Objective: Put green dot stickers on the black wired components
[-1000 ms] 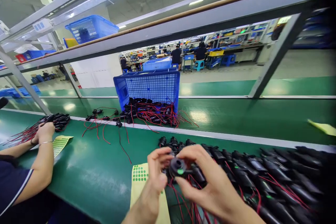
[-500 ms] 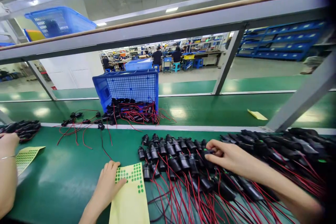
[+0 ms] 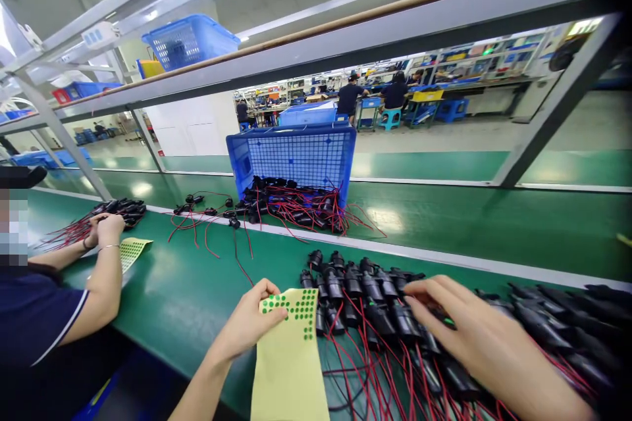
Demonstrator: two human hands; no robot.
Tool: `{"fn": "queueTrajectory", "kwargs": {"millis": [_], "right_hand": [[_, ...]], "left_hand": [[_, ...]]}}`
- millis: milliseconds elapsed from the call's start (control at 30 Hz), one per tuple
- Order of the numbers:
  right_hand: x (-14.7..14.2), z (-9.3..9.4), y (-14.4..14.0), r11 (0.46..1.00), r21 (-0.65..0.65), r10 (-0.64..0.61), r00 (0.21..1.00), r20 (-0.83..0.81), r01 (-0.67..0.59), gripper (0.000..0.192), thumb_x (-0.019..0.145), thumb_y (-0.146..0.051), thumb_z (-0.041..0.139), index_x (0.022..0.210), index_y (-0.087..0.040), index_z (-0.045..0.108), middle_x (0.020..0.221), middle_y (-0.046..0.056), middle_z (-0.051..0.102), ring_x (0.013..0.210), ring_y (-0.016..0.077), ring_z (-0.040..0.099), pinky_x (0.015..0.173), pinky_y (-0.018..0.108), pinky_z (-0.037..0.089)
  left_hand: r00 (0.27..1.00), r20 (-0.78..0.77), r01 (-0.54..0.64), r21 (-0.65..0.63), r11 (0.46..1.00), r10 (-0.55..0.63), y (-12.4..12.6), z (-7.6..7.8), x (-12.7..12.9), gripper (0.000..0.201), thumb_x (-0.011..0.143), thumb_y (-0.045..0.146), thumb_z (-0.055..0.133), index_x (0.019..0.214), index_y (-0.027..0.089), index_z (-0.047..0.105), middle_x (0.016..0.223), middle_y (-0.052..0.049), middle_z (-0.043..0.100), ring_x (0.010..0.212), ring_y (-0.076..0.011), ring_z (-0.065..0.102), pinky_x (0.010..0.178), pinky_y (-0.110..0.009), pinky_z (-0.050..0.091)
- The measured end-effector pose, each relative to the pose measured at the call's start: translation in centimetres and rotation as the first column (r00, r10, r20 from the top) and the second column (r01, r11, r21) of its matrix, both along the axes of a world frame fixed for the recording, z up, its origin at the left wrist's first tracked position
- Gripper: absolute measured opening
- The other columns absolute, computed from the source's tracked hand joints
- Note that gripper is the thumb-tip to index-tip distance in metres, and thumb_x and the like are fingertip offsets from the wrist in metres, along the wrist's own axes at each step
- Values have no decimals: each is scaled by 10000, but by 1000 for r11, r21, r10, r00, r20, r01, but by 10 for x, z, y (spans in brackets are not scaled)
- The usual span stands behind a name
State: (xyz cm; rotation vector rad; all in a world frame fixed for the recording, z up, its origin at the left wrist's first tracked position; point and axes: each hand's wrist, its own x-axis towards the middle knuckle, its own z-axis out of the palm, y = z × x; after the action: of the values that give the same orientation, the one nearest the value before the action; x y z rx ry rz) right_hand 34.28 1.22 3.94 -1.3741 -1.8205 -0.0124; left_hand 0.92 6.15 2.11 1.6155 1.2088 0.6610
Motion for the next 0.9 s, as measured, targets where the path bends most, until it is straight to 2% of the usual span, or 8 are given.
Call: {"fn": "queueTrajectory", "kwargs": {"millis": [67, 133, 200, 267, 400, 633, 767, 900], "right_hand": [[-39, 6, -9, 995, -12, 97, 995, 25, -97, 113, 970, -299, 582, 899, -285, 669, 821, -7, 693, 734, 171, 704, 649, 271, 565], [-74, 10, -15, 970, 56, 239, 971, -10, -238, 153, 999, -207, 532, 901, -249, 641, 806, 4, 678, 711, 152, 691, 632, 247, 564], [-98, 11, -17, 960, 92, 266, 964, -15, -264, 150, 1012, -191, 517, 936, -237, 638, 813, 6, 676, 716, 143, 692, 643, 237, 569], [-110, 12, -16, 961, 109, 258, 966, -22, -254, 131, 1014, -189, 524, 972, -230, 641, 820, 8, 678, 717, 142, 693, 649, 237, 570], [-114, 15, -14, 958, 134, 262, 965, -34, -255, 135, 1013, -175, 521, 982, -229, 640, 836, 10, 688, 731, 142, 702, 662, 231, 576], [-113, 23, -18, 948, 141, 292, 956, -32, -285, 142, 1019, -192, 516, 970, -237, 642, 829, 3, 694, 725, 136, 713, 655, 216, 584], [-112, 15, -16, 946, 90, 316, 948, -24, -313, 130, 1015, -182, 524, 967, -239, 630, 855, 12, 695, 753, 148, 712, 673, 236, 579], [-111, 4, -8, 941, 61, 333, 943, -2, -332, 153, 993, -143, 520, 902, -237, 599, 818, -1, 664, 719, 141, 686, 649, 235, 555]], "left_hand": [[995, 103, 20, -37, 999, -16, -12, 13, 13, 266, 846, 393, 629, 967, 218, 469, 891, 13, 591, 754, -135, 584, 666, -235, 454], [978, 209, 30, -52, 998, -19, -23, 23, 27, 319, 822, 408, 681, 984, 212, 488, 868, 16, 586, 735, -129, 571, 648, -229, 445], [955, 295, 21, -36, 999, -9, -34, 29, 37, 337, 810, 369, 715, 1025, 206, 513, 873, 9, 600, 750, -134, 571, 656, -232, 438], [950, 313, -11, 16, 1000, 5, -43, 32, 44, 336, 832, 298, 699, 1100, 208, 518, 934, -11, 643, 814, -150, 603, 721, -251, 458], [970, 241, -68, 172, 983, 25, -55, 32, 48, 382, 898, 196, 607, 1251, 237, 465, 1063, -34, 706, 947, -179, 660, 867, -288, 473], [981, 187, -8, 331, 944, -57, -60, 24, 46, 458, 910, 152, 550, 1334, 248, 408, 1171, -76, 719, 1060, -211, 693, 924, -308, 494], [979, 194, -7, 341, 940, -63, -59, 21, 47, 475, 902, 160, 559, 1342, 259, 412, 1171, -76, 714, 1044, -215, 690, 926, -314, 492], [973, 228, -75, 200, 977, 28, -46, 7, 47, 455, 887, 200, 590, 1311, 235, 431, 1068, -64, 693, 933, -201, 664, 864, -309, 488]]}}
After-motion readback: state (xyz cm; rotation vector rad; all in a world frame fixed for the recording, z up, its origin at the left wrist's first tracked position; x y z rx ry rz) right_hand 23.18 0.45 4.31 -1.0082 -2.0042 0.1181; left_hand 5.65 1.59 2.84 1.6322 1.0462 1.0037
